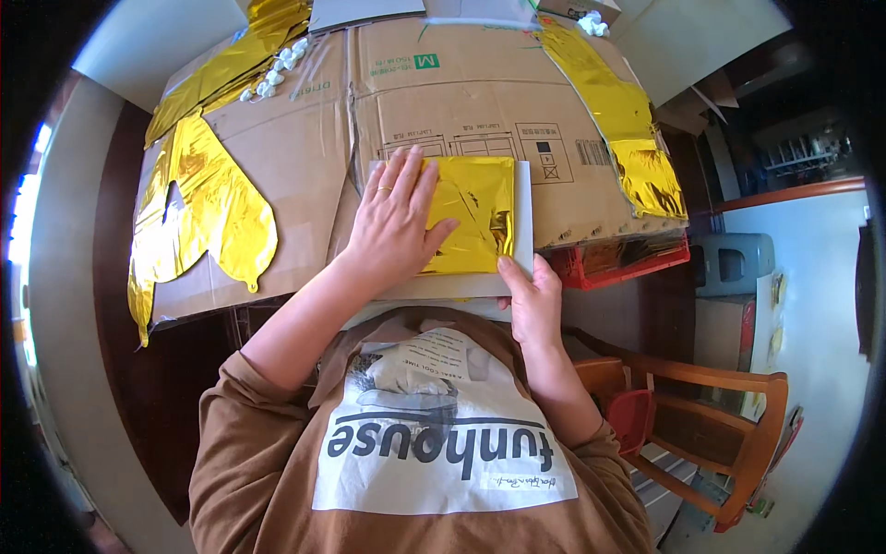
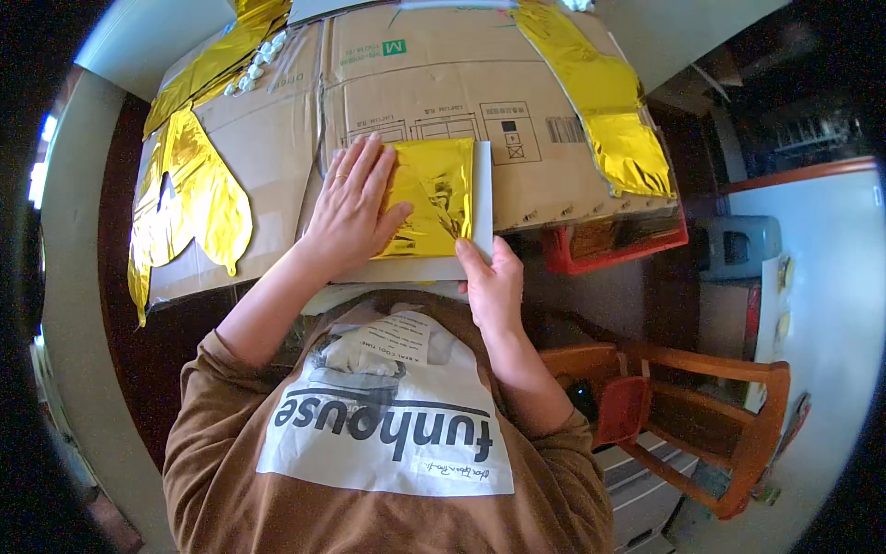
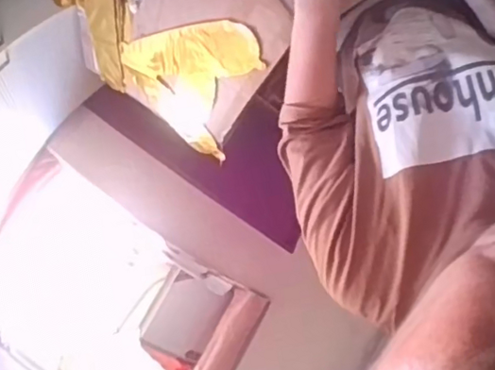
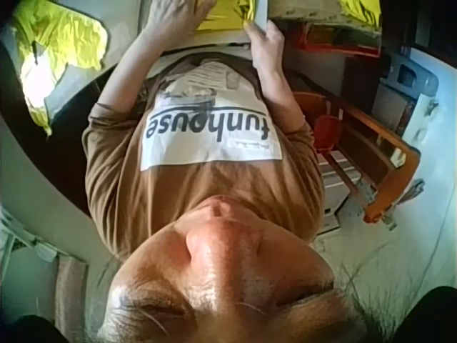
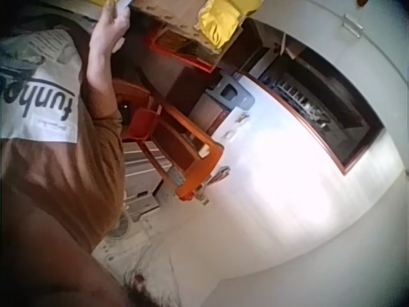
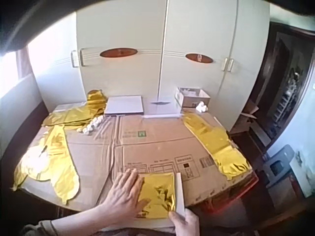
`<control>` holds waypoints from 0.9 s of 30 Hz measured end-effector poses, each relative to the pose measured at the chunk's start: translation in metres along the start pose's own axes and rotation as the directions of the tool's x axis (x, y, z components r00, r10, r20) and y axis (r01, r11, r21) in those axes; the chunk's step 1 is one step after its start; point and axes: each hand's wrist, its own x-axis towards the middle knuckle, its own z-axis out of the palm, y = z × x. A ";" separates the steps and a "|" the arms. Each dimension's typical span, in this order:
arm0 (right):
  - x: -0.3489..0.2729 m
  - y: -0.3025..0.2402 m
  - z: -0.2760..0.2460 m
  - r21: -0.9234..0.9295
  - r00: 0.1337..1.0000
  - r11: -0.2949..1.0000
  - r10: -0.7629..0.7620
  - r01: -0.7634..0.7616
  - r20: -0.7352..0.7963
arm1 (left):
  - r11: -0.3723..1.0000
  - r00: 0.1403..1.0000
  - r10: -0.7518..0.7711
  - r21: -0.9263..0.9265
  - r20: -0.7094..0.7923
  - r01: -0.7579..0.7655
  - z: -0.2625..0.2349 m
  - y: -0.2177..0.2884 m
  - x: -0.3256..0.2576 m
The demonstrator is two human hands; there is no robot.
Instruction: Folding a gold-colored Mylar foil balloon into a compact shape on a flat surface.
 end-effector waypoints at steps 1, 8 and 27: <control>0.000 -0.001 0.000 0.007 1.000 1.000 0.004 -0.004 0.004 | 0.999 0.998 -0.032 -0.018 0.059 0.033 0.006 -0.004 -0.004; 0.001 -0.001 0.002 0.037 1.000 0.999 0.022 -0.022 0.006 | 1.000 0.994 -0.019 -0.012 0.108 0.020 0.007 -0.009 0.000; -0.005 -0.010 -0.010 -0.031 0.993 0.994 -0.106 0.108 0.043 | 0.751 0.828 0.125 -0.597 0.546 0.281 -0.002 -0.017 0.138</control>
